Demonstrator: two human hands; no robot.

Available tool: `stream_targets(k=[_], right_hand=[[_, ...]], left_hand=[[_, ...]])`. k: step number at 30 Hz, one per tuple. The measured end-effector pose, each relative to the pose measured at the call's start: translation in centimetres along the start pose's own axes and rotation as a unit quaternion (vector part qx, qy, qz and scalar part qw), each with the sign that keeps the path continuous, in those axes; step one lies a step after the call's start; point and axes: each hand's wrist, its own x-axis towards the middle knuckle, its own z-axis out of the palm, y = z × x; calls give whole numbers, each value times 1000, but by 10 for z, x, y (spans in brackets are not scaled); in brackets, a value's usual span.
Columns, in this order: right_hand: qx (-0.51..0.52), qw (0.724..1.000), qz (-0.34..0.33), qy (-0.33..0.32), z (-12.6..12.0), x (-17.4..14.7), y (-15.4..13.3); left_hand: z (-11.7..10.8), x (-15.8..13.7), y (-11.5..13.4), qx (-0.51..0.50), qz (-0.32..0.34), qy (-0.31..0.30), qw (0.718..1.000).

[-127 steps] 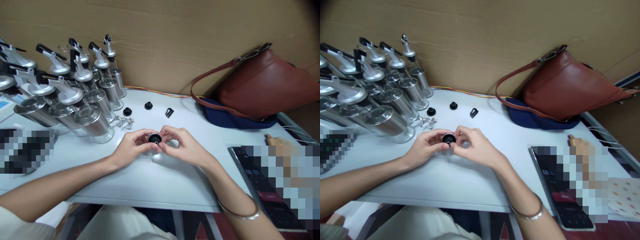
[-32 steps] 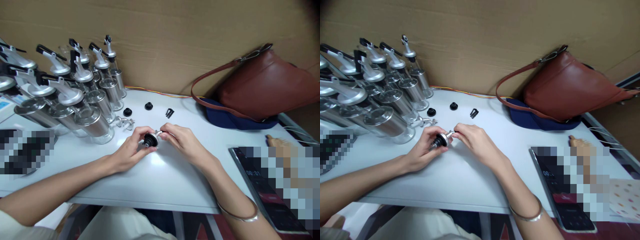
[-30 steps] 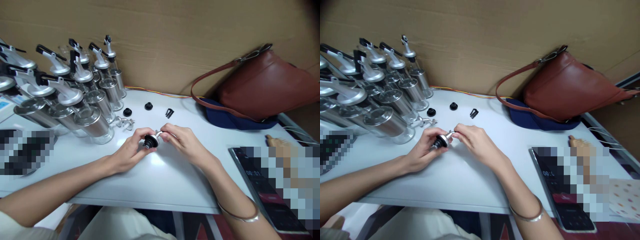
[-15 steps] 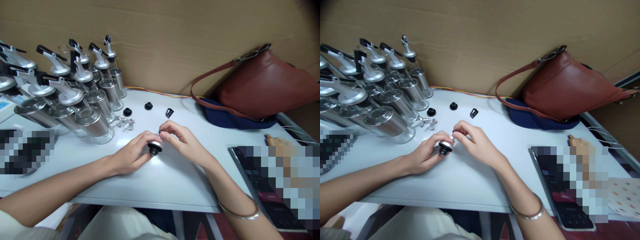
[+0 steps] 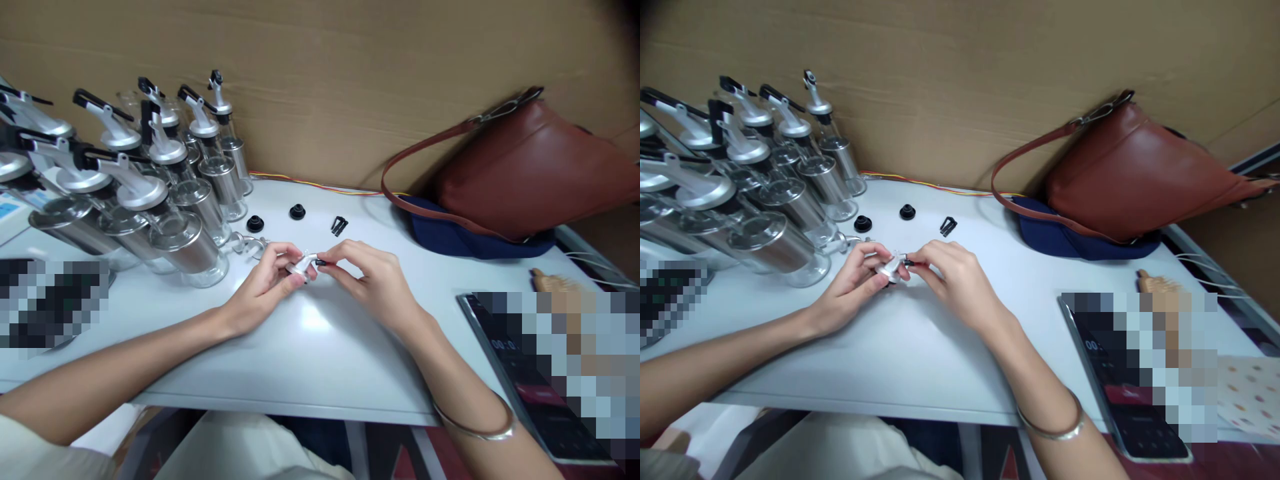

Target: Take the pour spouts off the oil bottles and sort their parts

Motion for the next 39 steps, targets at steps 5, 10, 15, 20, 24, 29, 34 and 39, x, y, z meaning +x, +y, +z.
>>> stream_targets(k=[5,10,15,20,24,29,34,39], right_hand=[[-31,999,5,18,-1,0,-1],[-37,999,-7,29,-1,0,-1],[-50,998,-26,29,0,0,1],[-45,997,-48,32,0,0,2],[-35,998,-47,35,-1,0,3],[-17,1000,-4,0,-5,-1,5],[89,988,114,-53,-8,0,6],[171,967,172,-80,-7,3,2]], left_hand=[[-1,-1,1,4,-4,3,1000],[-1,-2,-2,-31,-5,-12,999],[0,-1,-3,-47,-14,-12,999],[1,1,0,-58,-32,-10,998],[0,3,0,-40,-47,28,998],[-2,5,-2,10,-54,27,998],[-3,5,-2,33,-37,7,999],[-4,3,-3,84,11,-9,996]])
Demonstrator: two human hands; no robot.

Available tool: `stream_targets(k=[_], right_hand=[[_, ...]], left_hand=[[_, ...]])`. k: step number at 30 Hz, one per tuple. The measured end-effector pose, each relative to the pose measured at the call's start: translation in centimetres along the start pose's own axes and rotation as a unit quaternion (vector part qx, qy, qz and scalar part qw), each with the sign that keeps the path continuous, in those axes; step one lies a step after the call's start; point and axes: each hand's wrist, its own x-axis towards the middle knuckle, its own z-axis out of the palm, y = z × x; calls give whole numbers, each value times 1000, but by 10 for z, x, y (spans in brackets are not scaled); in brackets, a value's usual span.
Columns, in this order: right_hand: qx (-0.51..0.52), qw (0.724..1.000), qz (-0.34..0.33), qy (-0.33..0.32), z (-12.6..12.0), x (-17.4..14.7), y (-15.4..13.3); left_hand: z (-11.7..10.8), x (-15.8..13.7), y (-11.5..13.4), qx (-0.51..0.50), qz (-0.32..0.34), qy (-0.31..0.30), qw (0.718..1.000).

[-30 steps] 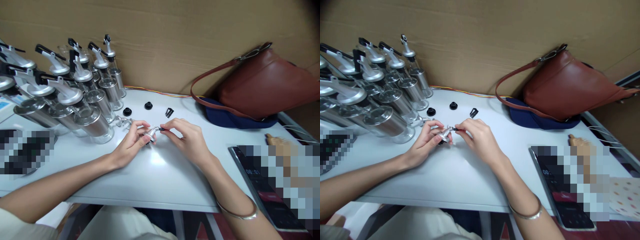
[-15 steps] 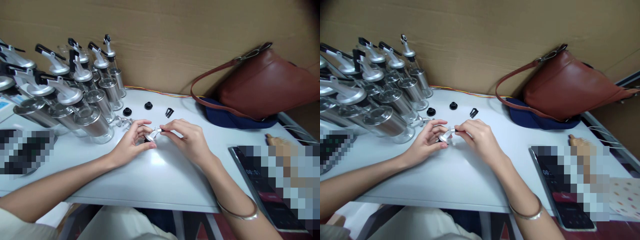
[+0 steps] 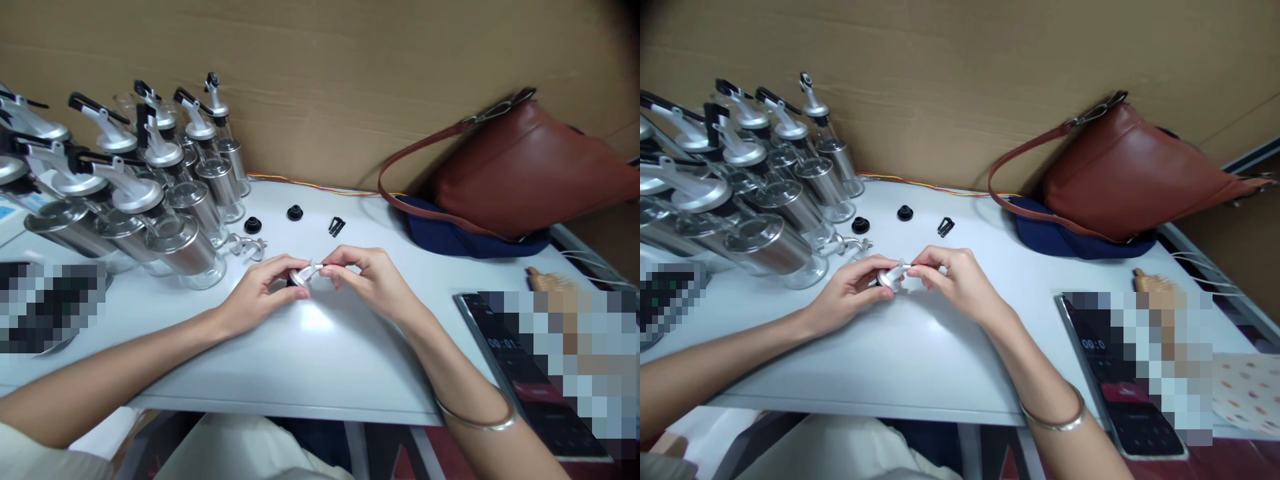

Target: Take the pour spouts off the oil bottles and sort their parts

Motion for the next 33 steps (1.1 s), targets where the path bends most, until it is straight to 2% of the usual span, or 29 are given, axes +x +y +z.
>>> stream_targets(k=[3,6,8,11,14,17,21,26,28,33], right_hand=[[-12,1000,-7,-17,-1,1,-2],[-148,989,-15,18,-5,2,8],[-284,957,3,52,-8,2,21],[-402,914,47,24,-11,1,39],[-405,912,64,-4,-13,1,45],[-404,912,73,12,-13,0,43],[-420,905,65,10,-11,0,43],[-354,934,51,8,-16,0,40],[-342,938,59,15,-18,1,37],[-397,904,146,62,-16,3,35]], left_hand=[[1,0,0,15,20,4,1000],[3,-1,0,9,15,35,999],[4,-1,0,-13,-6,49,999],[4,-2,0,-37,-49,51,997],[4,-4,1,-36,-53,58,996],[2,-4,0,-52,-37,45,997],[2,-2,-3,-57,-75,58,994],[4,1,-1,-50,-89,66,993],[4,1,3,-36,-85,69,993],[1,2,9,19,-96,56,994]])
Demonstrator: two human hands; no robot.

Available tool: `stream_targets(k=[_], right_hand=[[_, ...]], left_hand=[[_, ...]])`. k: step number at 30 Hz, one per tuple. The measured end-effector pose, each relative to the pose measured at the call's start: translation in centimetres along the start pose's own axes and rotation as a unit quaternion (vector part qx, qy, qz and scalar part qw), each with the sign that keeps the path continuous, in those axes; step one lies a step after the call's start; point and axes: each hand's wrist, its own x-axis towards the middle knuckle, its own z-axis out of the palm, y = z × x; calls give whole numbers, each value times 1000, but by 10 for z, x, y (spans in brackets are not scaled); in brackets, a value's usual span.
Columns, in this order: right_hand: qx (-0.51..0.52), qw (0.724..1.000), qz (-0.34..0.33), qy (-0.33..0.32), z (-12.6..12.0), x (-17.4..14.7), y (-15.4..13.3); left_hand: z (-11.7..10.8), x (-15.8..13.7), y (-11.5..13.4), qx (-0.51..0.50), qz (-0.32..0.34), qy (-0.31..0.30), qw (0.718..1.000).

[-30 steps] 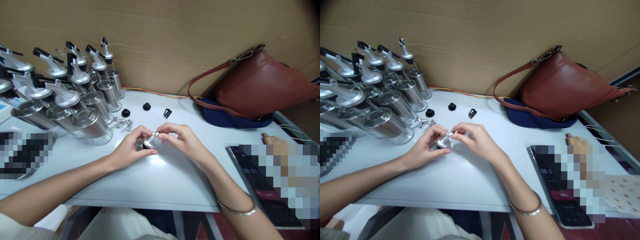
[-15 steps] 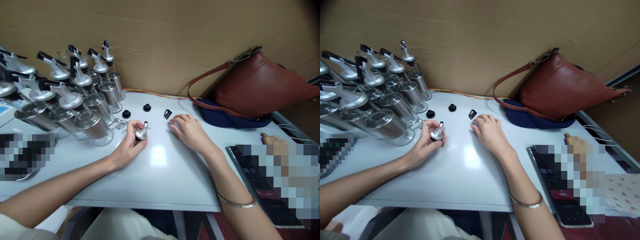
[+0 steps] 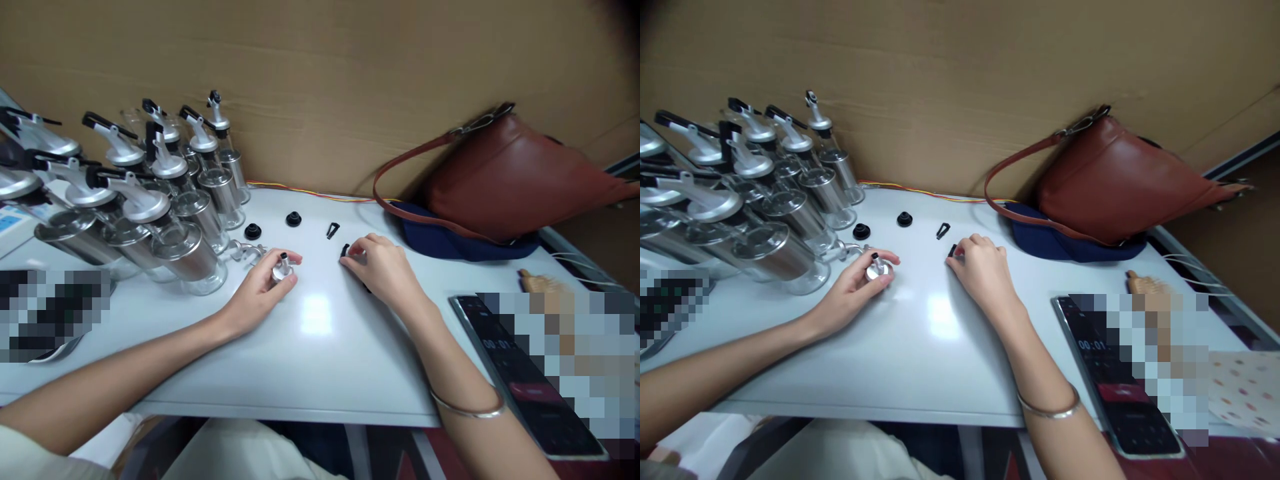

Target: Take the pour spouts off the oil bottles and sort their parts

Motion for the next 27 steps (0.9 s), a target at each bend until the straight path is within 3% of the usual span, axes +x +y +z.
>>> stream_targets(k=[7,11,17,21,24,27], right_hand=[[-1,999,39,-31,-2,-1,-4],[26,997,61,-41,-4,-2,-6],[52,998,41,-22,-2,-3,-5],[186,982,34,-13,-7,-5,-15],[326,945,-28,12,-9,-10,-28],[374,922,-98,34,-7,-14,-39]], left_hand=[[-4,-2,-8,-46,4,-13,999],[-4,0,-8,-21,-3,-25,999],[-1,4,-6,-34,3,-35,999],[1,3,-6,-110,-30,-47,992],[2,2,-7,-146,-36,-49,987],[2,1,-8,-152,-33,-46,987]])
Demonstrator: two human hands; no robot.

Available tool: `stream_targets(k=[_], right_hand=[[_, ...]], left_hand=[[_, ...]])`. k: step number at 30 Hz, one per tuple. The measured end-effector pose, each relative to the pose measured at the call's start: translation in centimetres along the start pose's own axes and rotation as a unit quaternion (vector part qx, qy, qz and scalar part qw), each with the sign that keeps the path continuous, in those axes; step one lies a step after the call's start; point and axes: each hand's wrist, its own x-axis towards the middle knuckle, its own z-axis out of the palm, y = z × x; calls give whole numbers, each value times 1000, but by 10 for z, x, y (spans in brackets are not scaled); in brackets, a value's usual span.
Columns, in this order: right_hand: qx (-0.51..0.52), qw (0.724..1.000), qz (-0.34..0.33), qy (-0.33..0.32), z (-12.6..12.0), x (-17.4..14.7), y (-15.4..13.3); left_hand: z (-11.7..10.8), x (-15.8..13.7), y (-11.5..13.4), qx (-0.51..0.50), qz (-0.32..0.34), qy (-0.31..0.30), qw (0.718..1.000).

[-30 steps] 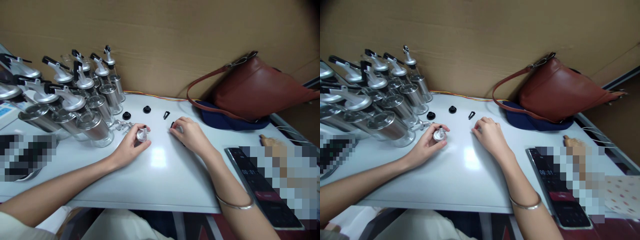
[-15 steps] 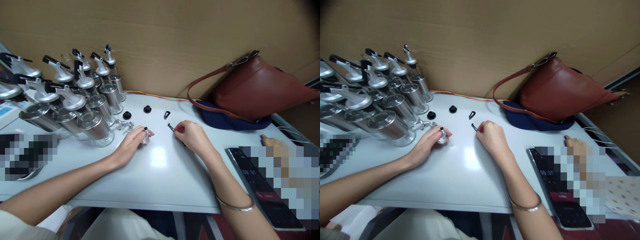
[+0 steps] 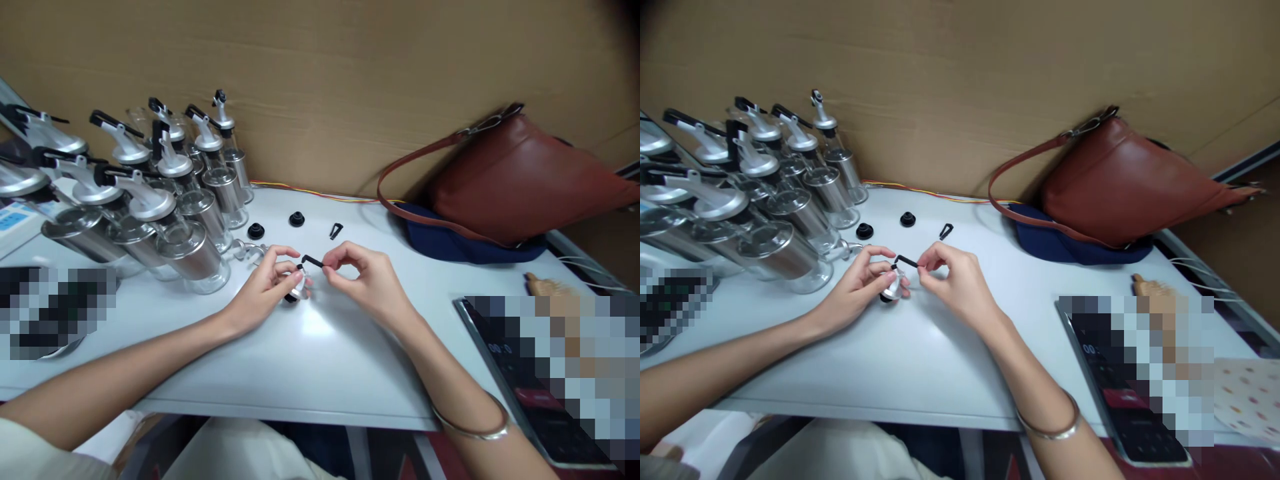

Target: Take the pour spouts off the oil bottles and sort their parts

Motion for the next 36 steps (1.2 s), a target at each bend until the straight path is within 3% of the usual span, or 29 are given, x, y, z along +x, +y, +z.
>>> stream_targets(k=[10,20,24,27,32,36], right_hand=[[-53,993,-105,-13,0,-1,-1],[-38,987,-156,-25,4,-2,-4],[15,994,-95,-54,4,-3,-7],[87,994,-7,-59,5,-3,-6],[226,966,68,-104,6,-2,-1],[273,950,93,-116,8,-1,3]], left_hand=[[2,0,4,-10,18,2,1000],[-2,1,-2,-1,17,34,999],[-3,1,-2,-2,33,63,997],[-1,1,1,-36,33,35,998],[-1,2,2,-55,37,1,998],[-4,3,-1,-60,25,-9,998]])
